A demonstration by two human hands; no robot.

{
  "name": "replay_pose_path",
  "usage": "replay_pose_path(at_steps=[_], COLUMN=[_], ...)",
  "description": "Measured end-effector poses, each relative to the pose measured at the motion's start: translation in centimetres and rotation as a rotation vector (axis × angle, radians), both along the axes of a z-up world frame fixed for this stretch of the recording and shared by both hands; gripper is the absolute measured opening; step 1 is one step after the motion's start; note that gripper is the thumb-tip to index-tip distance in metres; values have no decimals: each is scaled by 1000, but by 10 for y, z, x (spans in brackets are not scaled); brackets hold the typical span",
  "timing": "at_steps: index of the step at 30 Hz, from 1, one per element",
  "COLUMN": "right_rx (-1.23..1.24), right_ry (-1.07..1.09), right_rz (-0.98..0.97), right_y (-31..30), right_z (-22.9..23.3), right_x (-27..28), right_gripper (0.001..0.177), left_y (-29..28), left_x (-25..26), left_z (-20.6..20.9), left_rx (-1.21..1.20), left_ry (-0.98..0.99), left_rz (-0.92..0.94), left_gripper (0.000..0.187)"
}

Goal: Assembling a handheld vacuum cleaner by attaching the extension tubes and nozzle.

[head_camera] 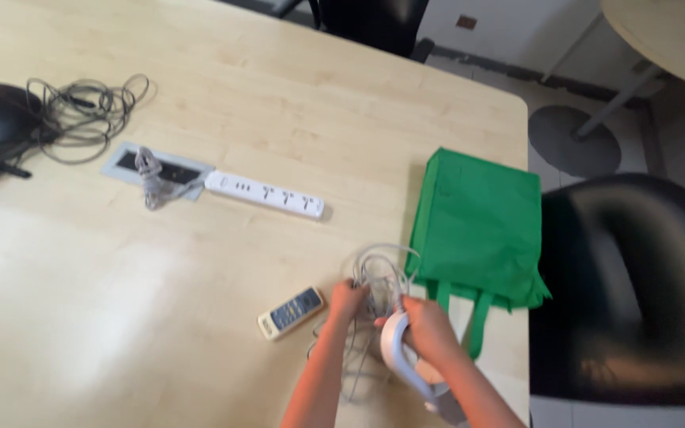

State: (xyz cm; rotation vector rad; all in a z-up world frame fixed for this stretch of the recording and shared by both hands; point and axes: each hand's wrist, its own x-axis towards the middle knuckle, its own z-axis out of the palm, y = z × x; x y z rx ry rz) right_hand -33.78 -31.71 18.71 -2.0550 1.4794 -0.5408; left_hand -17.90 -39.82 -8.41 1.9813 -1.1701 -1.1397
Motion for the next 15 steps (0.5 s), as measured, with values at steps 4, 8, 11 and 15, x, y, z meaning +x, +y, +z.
replay_pose_path(at_steps=[4,8,11,15], right_rx=[128,100,138,62], right_ry=[-192,-92,11,-13], right_rz=[-65,-136,-239,-192], right_y=[27,60,82,96], right_z=[11,42,50,33], right_x=[-30,-45,-58,-68], right_gripper=[17,28,38,37], left_y=[11,35,50,82], left_x=[-9,-8,-15,-45], left_z=[-18,7,20,65], left_rx=[63,-34,200,132], left_ry=[586,737,549,456], left_rz=[105,75,8,-85], left_gripper=[31,40,34,30])
